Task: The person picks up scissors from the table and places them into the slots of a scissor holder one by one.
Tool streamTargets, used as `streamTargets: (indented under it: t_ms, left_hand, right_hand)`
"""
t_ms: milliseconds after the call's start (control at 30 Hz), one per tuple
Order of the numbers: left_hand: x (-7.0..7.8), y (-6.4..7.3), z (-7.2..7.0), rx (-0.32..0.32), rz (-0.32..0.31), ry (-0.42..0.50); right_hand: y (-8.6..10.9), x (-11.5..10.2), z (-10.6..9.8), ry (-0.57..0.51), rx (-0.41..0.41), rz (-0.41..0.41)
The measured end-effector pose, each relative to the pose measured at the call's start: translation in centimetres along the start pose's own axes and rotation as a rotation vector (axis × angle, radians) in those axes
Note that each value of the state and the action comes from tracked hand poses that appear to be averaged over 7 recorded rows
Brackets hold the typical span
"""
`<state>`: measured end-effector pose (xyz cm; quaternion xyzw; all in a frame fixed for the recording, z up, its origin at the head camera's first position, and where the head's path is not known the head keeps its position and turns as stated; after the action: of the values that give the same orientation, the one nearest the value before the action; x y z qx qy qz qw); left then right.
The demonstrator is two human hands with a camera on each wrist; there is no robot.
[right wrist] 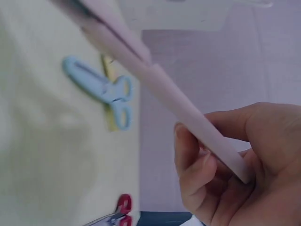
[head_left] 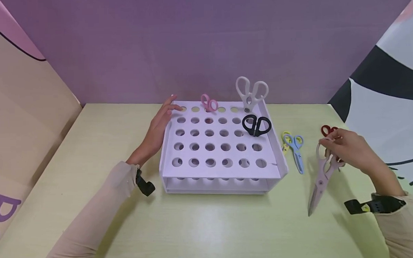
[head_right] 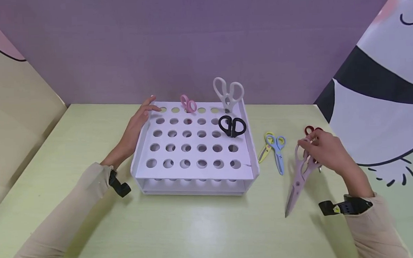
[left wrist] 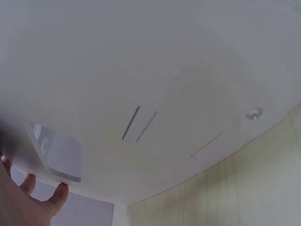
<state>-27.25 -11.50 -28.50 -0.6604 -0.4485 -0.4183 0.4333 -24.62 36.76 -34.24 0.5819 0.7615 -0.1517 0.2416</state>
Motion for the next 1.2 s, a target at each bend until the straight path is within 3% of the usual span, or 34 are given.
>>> streamTargets:
  t_ms: [267, 500, 667, 867, 1067, 1200]
  left_hand:
    - [0.0, 0.0, 0.0, -0.001, -0.01, -0.004]
    - [-0.1, 0.0, 0.1, -0.002, -0.028, -0.006]
    - [-0.2, 0.0, 0.0, 0.002, -0.016, -0.005]
    - [-0.2, 0.0, 0.0, -0.001, -0.014, -0.002]
    - [-0.2, 0.0, 0.0, -0.003, -0.01, 0.001]
    - [-0.2, 0.0, -0.1, -0.004, -0.008, 0.006]
  right_hand:
    - [1.2, -3.7, -2.5, -0.016, 0.103, -0.06]
    - [3.1, -6.4, -6.0, 0.01, 0.349, -0.029]
    - [4.2, -7.8, -7.8, -0.066, 0.476, -0.004]
    - [5.2, -9.8, -8.6, -0.194, 0.588, -0.053]
    - [6.6, -10.7, -9.7, -0.284, 0.75, 0.018]
    - [7.3, -11.6, -10.4, -0.297, 0.857, 0.017]
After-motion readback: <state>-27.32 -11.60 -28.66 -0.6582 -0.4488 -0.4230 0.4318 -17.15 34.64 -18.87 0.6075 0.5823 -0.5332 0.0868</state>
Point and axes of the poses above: each hand's wrist, its own y-axis away from the middle knuckle, its own z-axis out of the palm, x = y × z, the point moved 10 cm from there along -y, towards the middle knuckle, and after that the axes turned 10 degrees about -z, right-handed, at the moved point
